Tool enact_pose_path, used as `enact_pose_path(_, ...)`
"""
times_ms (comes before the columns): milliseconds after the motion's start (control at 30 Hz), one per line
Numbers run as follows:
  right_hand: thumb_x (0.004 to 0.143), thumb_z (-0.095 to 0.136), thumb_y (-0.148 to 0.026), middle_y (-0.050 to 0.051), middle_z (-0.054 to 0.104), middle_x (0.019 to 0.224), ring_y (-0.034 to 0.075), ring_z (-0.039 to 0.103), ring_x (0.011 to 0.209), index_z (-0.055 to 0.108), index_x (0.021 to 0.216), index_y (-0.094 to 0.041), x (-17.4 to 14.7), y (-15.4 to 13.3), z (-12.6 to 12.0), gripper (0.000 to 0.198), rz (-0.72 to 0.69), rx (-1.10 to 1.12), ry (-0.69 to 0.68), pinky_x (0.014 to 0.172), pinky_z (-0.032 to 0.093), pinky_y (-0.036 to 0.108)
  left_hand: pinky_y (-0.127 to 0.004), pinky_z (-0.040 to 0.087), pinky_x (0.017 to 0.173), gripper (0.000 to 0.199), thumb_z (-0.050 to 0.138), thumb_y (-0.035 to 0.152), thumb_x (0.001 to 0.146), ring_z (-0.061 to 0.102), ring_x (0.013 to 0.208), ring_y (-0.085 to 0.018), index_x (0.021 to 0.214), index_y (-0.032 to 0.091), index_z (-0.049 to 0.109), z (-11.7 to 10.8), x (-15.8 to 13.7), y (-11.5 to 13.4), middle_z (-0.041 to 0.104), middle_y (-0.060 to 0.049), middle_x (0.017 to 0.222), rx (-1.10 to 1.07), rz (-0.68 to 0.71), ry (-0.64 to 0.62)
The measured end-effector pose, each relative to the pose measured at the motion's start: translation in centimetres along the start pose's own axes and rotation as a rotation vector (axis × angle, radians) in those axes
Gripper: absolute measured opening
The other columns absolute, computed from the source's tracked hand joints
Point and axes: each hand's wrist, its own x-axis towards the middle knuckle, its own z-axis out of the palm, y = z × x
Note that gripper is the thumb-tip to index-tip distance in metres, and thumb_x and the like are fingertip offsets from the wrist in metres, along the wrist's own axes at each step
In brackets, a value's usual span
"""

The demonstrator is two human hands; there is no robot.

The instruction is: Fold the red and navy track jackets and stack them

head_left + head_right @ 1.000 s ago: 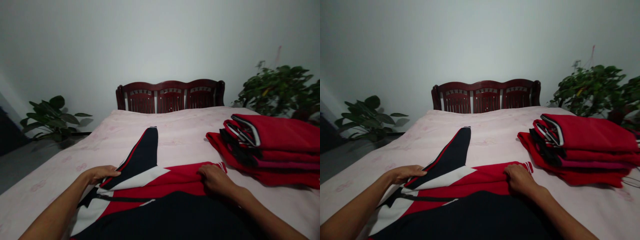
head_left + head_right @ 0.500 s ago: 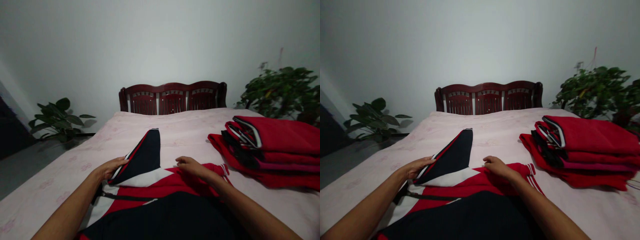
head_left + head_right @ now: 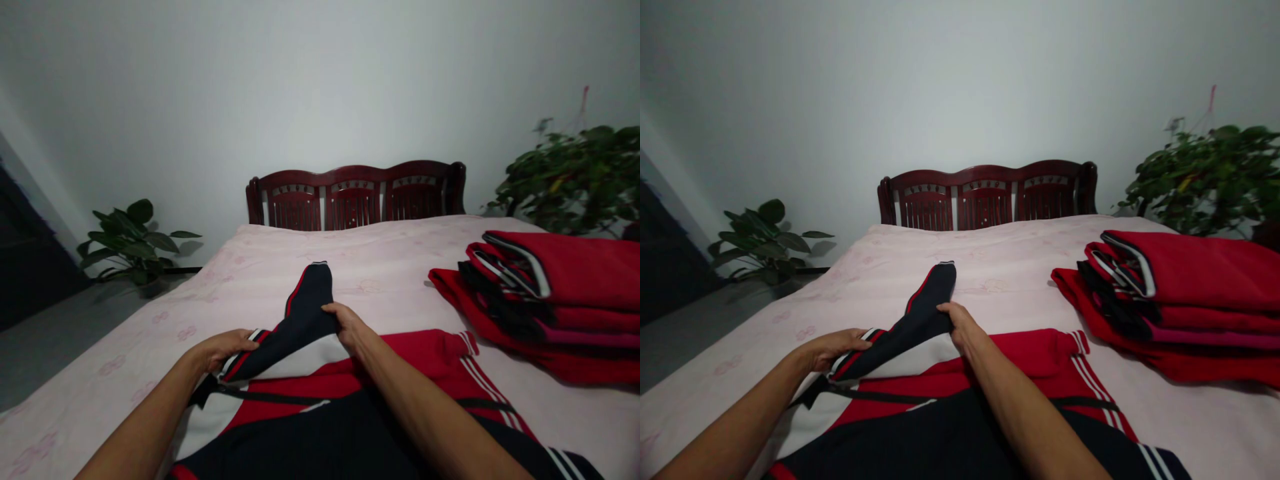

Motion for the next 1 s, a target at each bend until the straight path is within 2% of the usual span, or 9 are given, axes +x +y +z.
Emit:
enact_pose_path(133, 0.088, 0.053, -0.020, 0.009, 0.072, 0.082, 0.018, 0.068, 0.074, 0.066, 0.097, -0.008, -3.0, 2.1, -1.3, 0.020, 0.177, 0.053, -0.028, 0.080, 0.054, 0.034, -0.043, 0.055, 0.080, 0.032, 0.063, 0.037, 0.075, 0.069, 0.097, -0.033, 0.100, 0.017, 0.068, 1.7, -0.6, 1.7, 0.075, -0.012, 0.096, 0.513, 0.015, 0.342)
enact_pose_path(233, 0.092, 0.046, -0.035, 0.010, 0.073, 0.077, 0.021, 0.070, 0.075, 0.067, 0.091, -0.010, -4.3, 3.3, -1.6, 0.033, 0.228, 0.115, -0.064, 0.084, 0.053, 0.038, -0.046, 0.042, 0.101, 0.040, 0.055, 0.039, 0.085, 0.054, 0.124, -0.033, 0.119, 0.020, 0.060, 6.6, -0.3, 3.6, 0.064, -0.015, 0.125, 0.609, 0.148, 0.510)
enact_pose_path(333, 0.093, 0.041, -0.050, 0.012, 0.075, 0.087, 0.024, 0.071, 0.087, 0.067, 0.097, -0.011, -4.7, 3.7, -1.4, 0.047, 0.165, 0.253, -0.205, 0.090, 0.051, 0.041, -0.043, 0.041, 0.100, 0.046, 0.056, 0.048, 0.085, 0.057, 0.117, -0.030, 0.122, 0.020, 0.059, 13.0, 0.5, 4.8, 0.063, -0.014, 0.122, 0.829, 0.383, 0.561)
enact_pose_path(467, 0.093, 0.045, -0.051, 0.011, 0.075, 0.091, 0.024, 0.070, 0.091, 0.067, 0.101, -0.012, -5.0, 3.7, -1.6, 0.045, 0.137, 0.303, -0.291, 0.091, 0.050, 0.040, -0.039, 0.046, 0.090, 0.032, 0.051, 0.024, 0.085, 0.061, 0.105, -0.028, 0.115, 0.016, 0.059, 17.9, 1.9, 4.3, 0.064, -0.013, 0.111, 0.941, 0.417, 0.572)
enact_pose_path(667, 0.093, 0.050, -0.040, 0.011, 0.076, 0.085, 0.022, 0.072, 0.080, 0.066, 0.106, -0.010, -3.0, 1.6, -3.4, 0.036, 0.063, 0.319, -0.076, 0.083, 0.055, 0.038, -0.032, 0.043, 0.094, 0.037, 0.046, 0.007, 0.078, 0.059, 0.102, -0.020, 0.111, 0.021, 0.058, 17.6, 1.6, 1.9, 0.064, -0.005, 0.106, 0.888, 0.680, 0.414)
enact_pose_path(767, 0.093, 0.048, -0.031, 0.013, 0.075, 0.080, 0.023, 0.072, 0.072, 0.063, 0.110, -0.006, -0.5, 0.0, -4.0, 0.034, 0.066, 0.309, 0.006, 0.079, 0.057, 0.041, -0.030, 0.044, 0.095, 0.031, 0.050, 0.012, 0.082, 0.059, 0.101, -0.018, 0.109, 0.024, 0.059, 17.0, 0.3, 2.0, 0.066, -0.003, 0.103, 0.871, 0.818, 0.201)
enact_pose_path(833, 0.091, 0.045, -0.019, 0.014, 0.074, 0.077, 0.024, 0.071, 0.066, 0.061, 0.113, -0.003, 0.9, -1.0, -4.0, 0.032, 0.083, 0.295, 0.050, 0.076, 0.059, 0.043, -0.032, 0.042, 0.099, 0.023, 0.049, 0.022, 0.090, 0.060, 0.102, -0.017, 0.109, 0.026, 0.061, 16.1, -0.2, 2.2, 0.067, -0.001, 0.105, 0.865, 0.817, 0.129)
enact_pose_path(900, 0.087, 0.042, -0.008, 0.013, 0.074, 0.075, 0.023, 0.071, 0.062, 0.059, 0.115, -0.002, 1.4, -2.3, -3.7, 0.033, 0.052, 0.306, 0.076, 0.074, 0.060, 0.043, -0.041, 0.033, 0.110, 0.025, 0.043, 0.029, 0.096, 0.059, 0.109, -0.018, 0.112, 0.028, 0.062, 14.5, -0.1, 1.8, 0.068, -0.002, 0.112, 0.883, 0.714, 0.270)
enact_pose_path(1000, 0.085, 0.045, -0.004, 0.008, 0.075, 0.076, 0.019, 0.071, 0.066, 0.061, 0.114, -0.009, -0.3, -4.6, -3.7, 0.033, -0.126, 0.382, 0.075, 0.076, 0.061, 0.037, -0.055, 0.023, 0.113, 0.033, 0.044, 0.026, 0.095, 0.054, 0.122, -0.026, 0.125, 0.025, 0.058, 11.4, 0.9, -0.3, 0.064, -0.010, 0.127, 0.955, 0.399, 0.681)
